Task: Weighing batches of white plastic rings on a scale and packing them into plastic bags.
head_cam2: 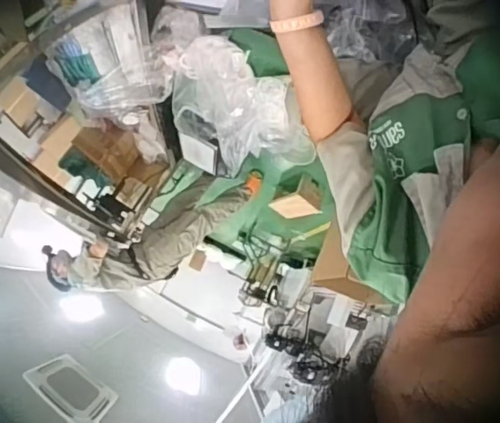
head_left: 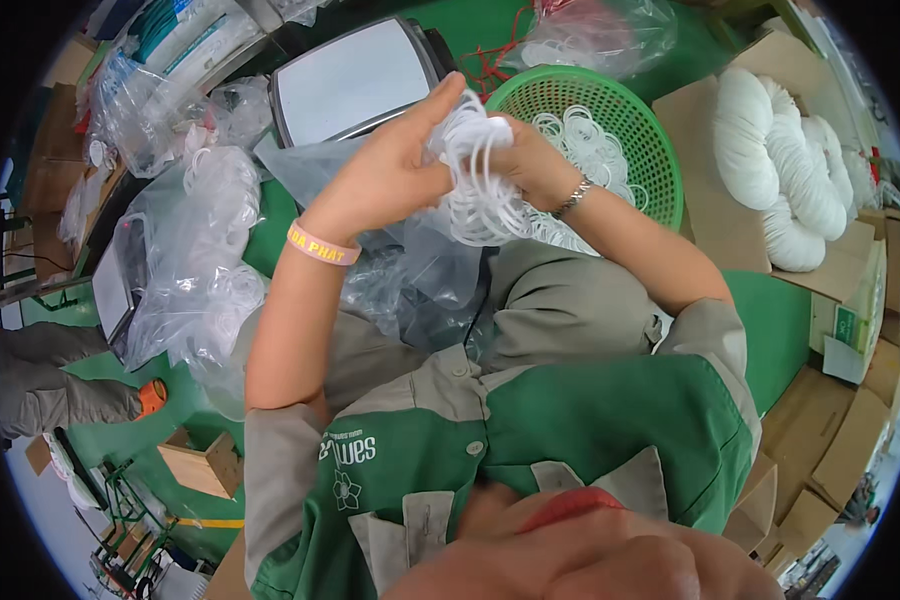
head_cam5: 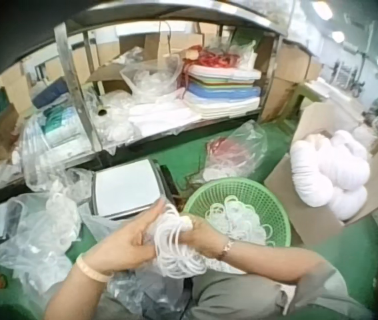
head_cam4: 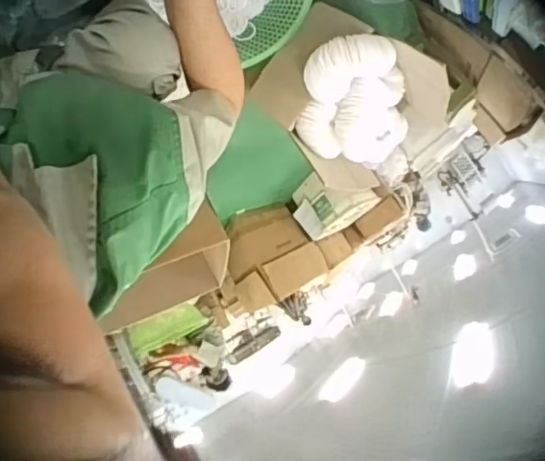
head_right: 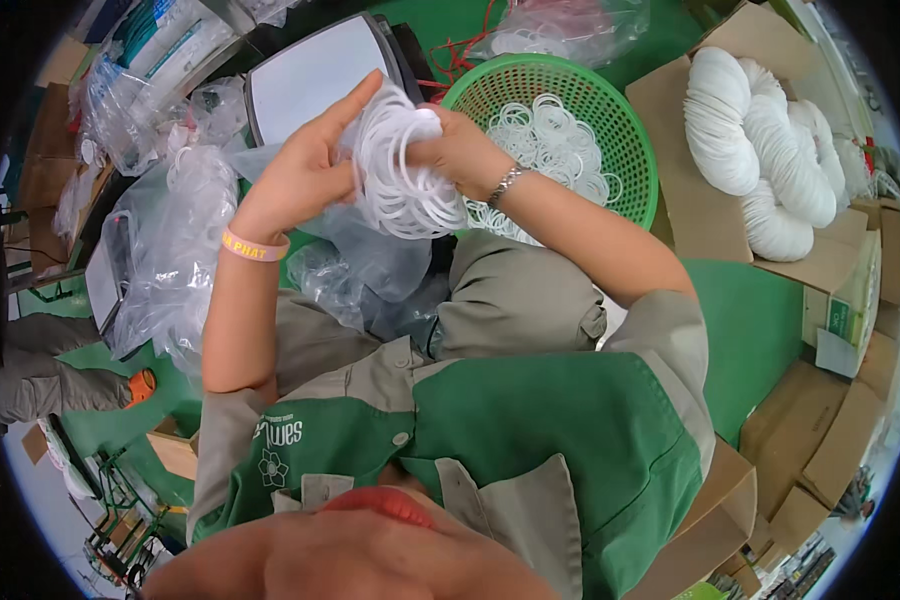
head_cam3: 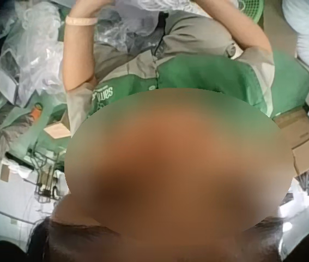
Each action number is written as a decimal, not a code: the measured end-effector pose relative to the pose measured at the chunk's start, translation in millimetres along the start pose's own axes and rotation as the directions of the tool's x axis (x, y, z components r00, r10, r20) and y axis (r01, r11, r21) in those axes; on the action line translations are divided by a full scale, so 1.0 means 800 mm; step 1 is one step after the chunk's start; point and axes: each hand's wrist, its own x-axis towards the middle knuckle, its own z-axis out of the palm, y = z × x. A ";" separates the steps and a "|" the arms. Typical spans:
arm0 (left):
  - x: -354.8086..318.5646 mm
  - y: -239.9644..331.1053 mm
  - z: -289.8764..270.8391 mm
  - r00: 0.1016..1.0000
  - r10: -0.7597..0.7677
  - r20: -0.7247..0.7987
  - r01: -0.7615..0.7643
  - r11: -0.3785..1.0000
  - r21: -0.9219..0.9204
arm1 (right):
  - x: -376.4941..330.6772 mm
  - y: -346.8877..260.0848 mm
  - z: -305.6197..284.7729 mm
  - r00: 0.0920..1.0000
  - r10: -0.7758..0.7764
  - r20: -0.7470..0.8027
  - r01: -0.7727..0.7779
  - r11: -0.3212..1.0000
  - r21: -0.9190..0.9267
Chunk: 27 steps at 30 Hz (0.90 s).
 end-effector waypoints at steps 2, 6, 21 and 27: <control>-0.009 0.011 0.003 0.992 -0.113 0.054 0.115 0.992 -0.051 | 0.017 0.014 -0.001 0.999 -0.052 -0.006 0.051 0.992 -0.114; -0.007 -0.014 0.023 0.998 -0.042 -0.048 0.039 0.997 -0.067 | 0.030 0.040 0.019 0.946 -0.238 0.219 0.322 0.762 -0.561; -0.015 0.024 -0.006 0.983 -0.011 -0.181 -0.068 0.903 -0.425 | 0.072 -0.017 0.018 0.904 0.118 0.412 0.385 0.200 -0.901; -0.013 0.027 -0.024 0.968 -0.067 -0.240 -0.100 0.777 -0.621 | 0.053 -0.039 0.010 0.768 -0.382 0.514 0.585 0.093 -0.806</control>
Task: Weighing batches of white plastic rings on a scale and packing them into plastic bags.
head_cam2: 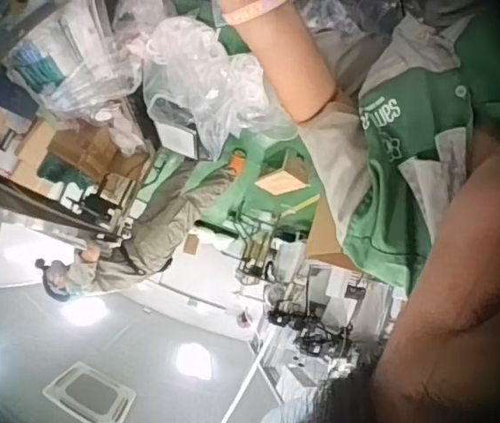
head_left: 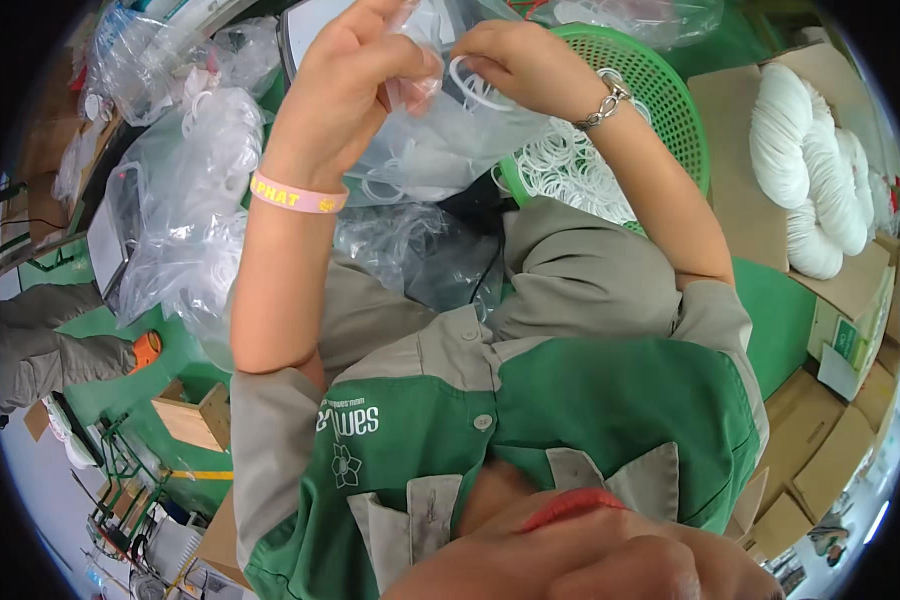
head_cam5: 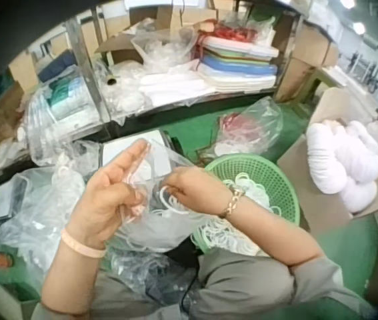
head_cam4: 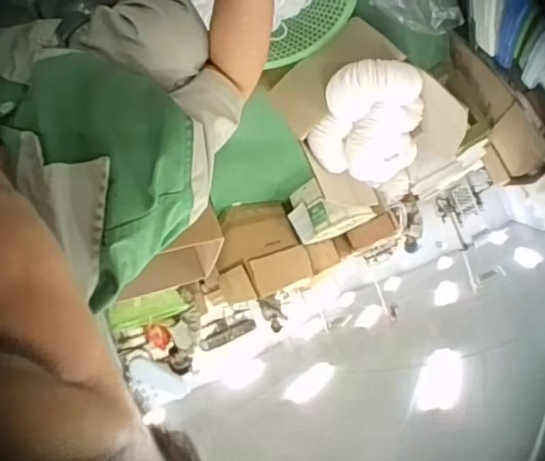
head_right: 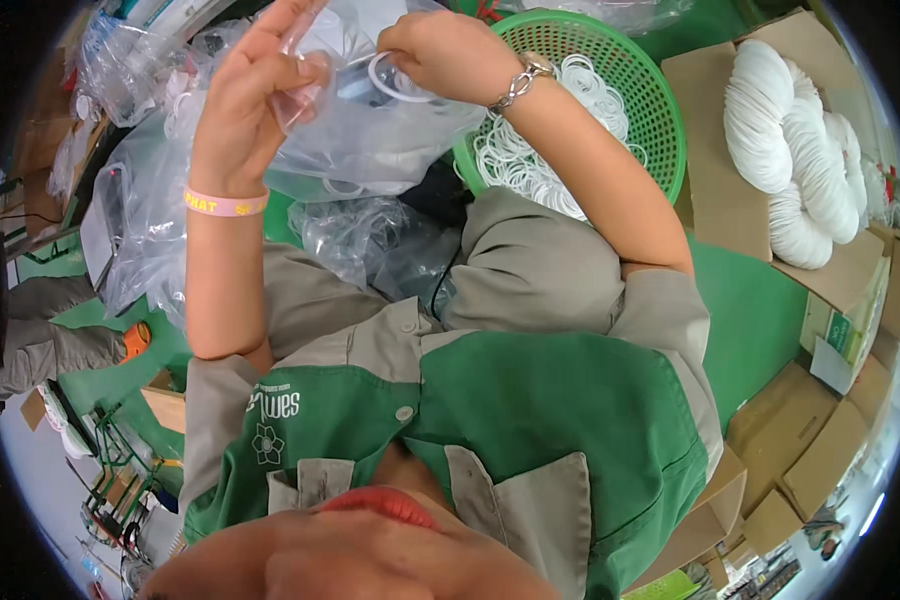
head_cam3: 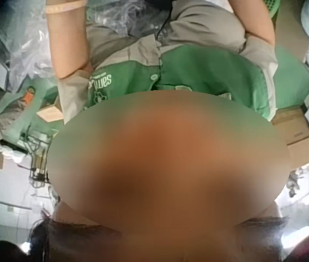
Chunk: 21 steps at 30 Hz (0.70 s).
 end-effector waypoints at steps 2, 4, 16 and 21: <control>-0.001 0.005 -0.004 0.999 -0.021 0.029 0.023 0.999 -0.041 | 0.001 -0.013 -0.011 0.998 0.046 -0.034 -0.045 0.999 0.012; 0.000 0.008 -0.010 0.999 -0.034 -0.005 0.034 0.999 -0.036 | -0.004 -0.008 -0.012 0.982 -0.032 -0.186 0.053 0.992 0.110; -0.027 0.043 -0.078 0.939 0.223 -0.260 -0.207 0.974 0.089 | -0.126 0.055 0.152 0.601 0.053 0.798 -0.544 0.759 0.359; -0.030 0.045 -0.078 0.942 0.197 -0.270 -0.202 0.979 0.008 | -0.140 0.050 0.204 0.544 0.224 0.809 -0.662 0.707 0.250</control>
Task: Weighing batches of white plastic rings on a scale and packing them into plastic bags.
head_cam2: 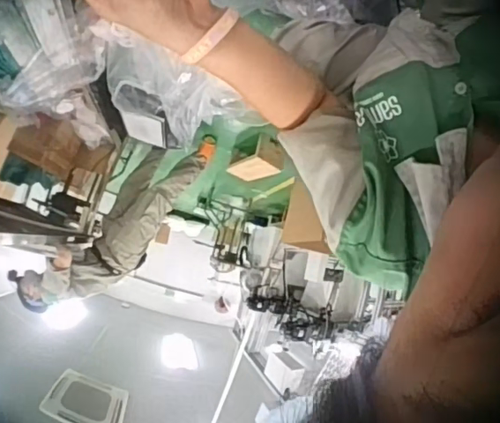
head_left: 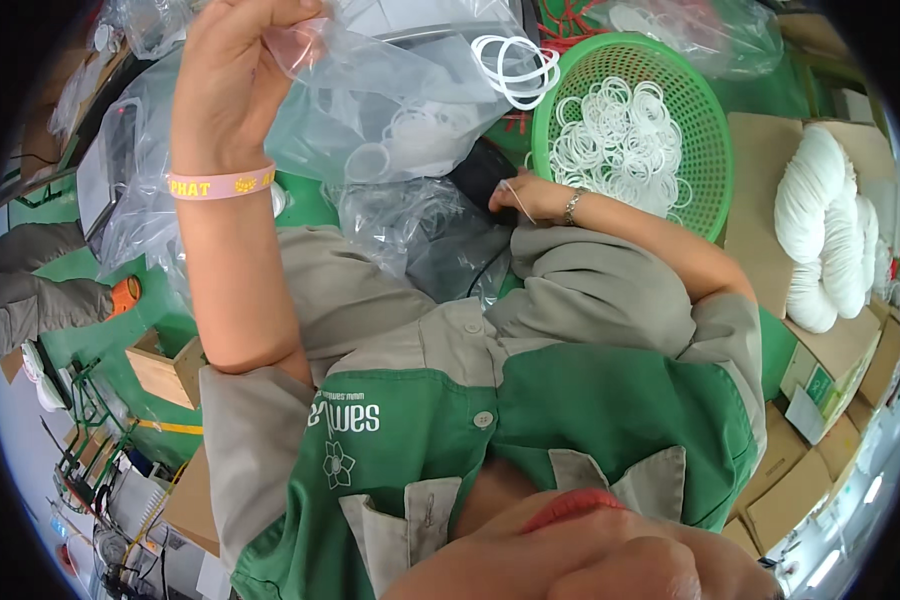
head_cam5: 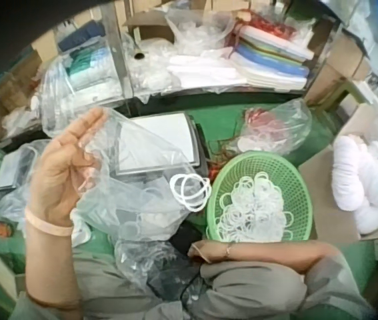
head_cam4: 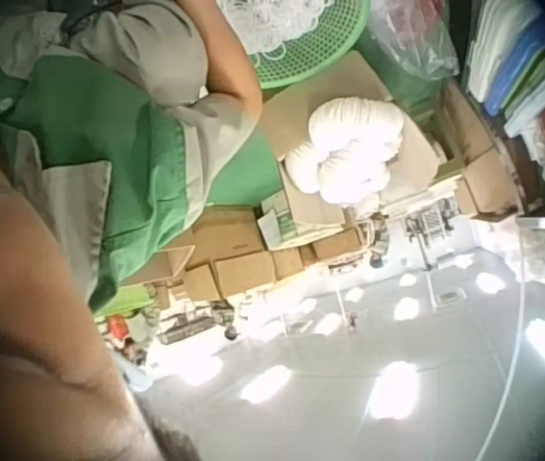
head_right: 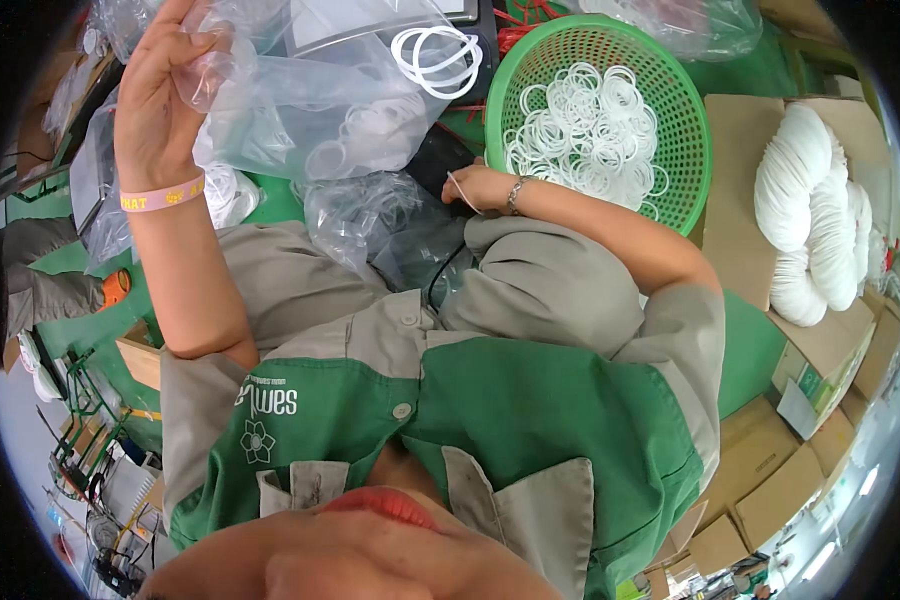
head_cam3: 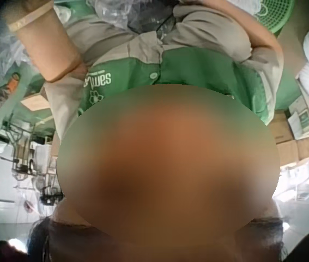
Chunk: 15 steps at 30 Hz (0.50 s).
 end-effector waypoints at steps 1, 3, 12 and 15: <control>0.000 0.000 0.000 1.000 0.003 -0.002 -0.003 1.000 -0.002 | 0.002 -0.007 0.007 1.000 0.001 0.002 -0.001 1.000 -0.004; 0.000 0.001 0.001 0.999 -0.020 -0.033 0.020 1.000 -0.003 | 0.009 -0.014 0.019 0.917 0.305 -0.257 -0.098 0.796 0.597; -0.003 0.005 0.005 0.998 -0.045 -0.031 0.046 0.999 0.013 | 0.056 0.003 0.029 0.719 0.484 -0.498 -0.239 0.846 0.476; 0.005 -0.001 0.013 0.998 -0.066 -0.004 0.066 0.998 -0.016 | 0.083 0.066 0.035 0.598 0.364 -0.714 -0.201 0.931 0.306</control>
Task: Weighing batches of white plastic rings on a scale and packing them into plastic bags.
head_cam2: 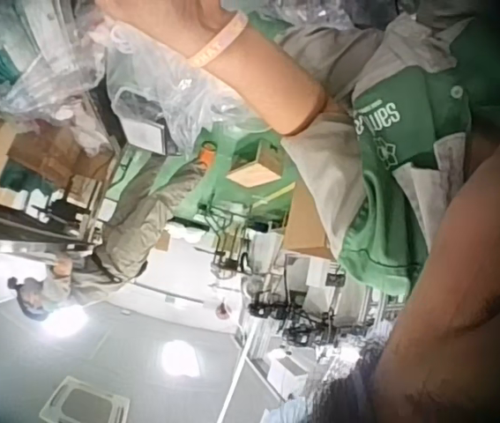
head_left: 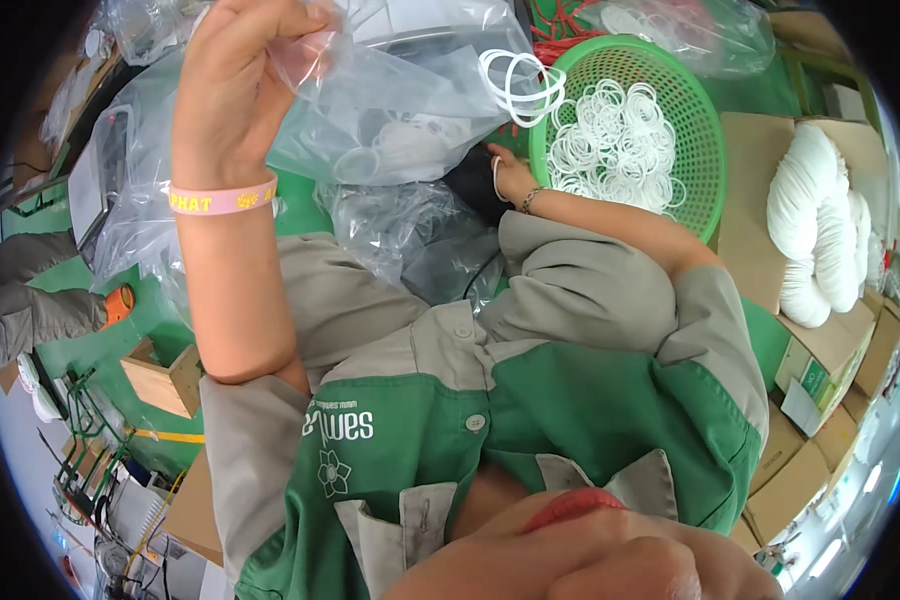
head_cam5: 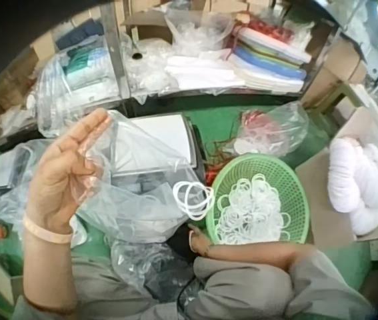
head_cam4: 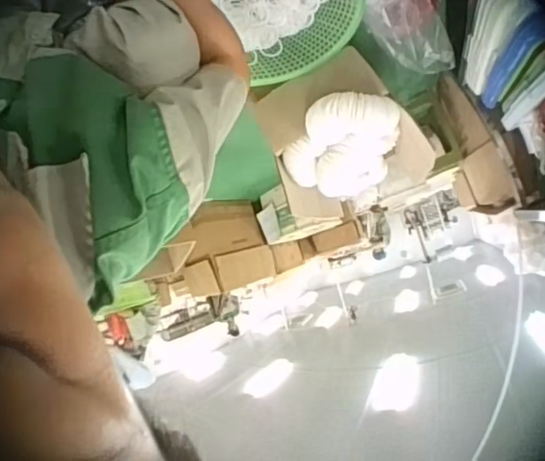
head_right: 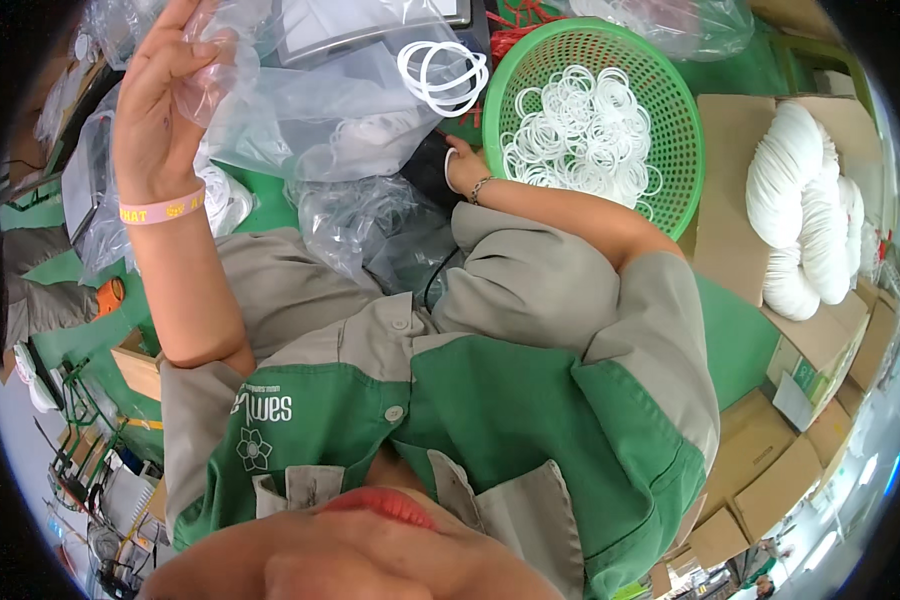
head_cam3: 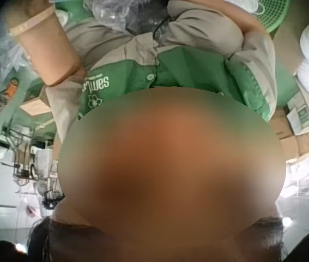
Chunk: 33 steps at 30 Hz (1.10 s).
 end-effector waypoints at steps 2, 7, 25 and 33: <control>-0.005 -0.005 -0.011 0.999 0.044 0.007 -0.044 0.999 0.020 | -0.002 -0.011 0.003 0.993 0.052 0.108 -0.060 0.996 0.069; -0.006 -0.008 -0.017 0.994 0.108 0.015 -0.109 0.991 0.073 | -0.011 -0.029 0.000 0.994 -0.049 0.102 0.046 0.998 0.036; 0.001 -0.013 -0.007 0.992 0.079 0.096 -0.106 0.939 0.326 | -0.046 -0.156 -0.190 0.737 -0.456 0.499 -0.423 0.264 0.867; -0.012 -0.031 0.041 0.968 -0.032 0.248 -0.057 0.936 0.346 | -0.034 -0.139 -0.208 0.855 -0.286 0.433 -0.260 0.485 0.835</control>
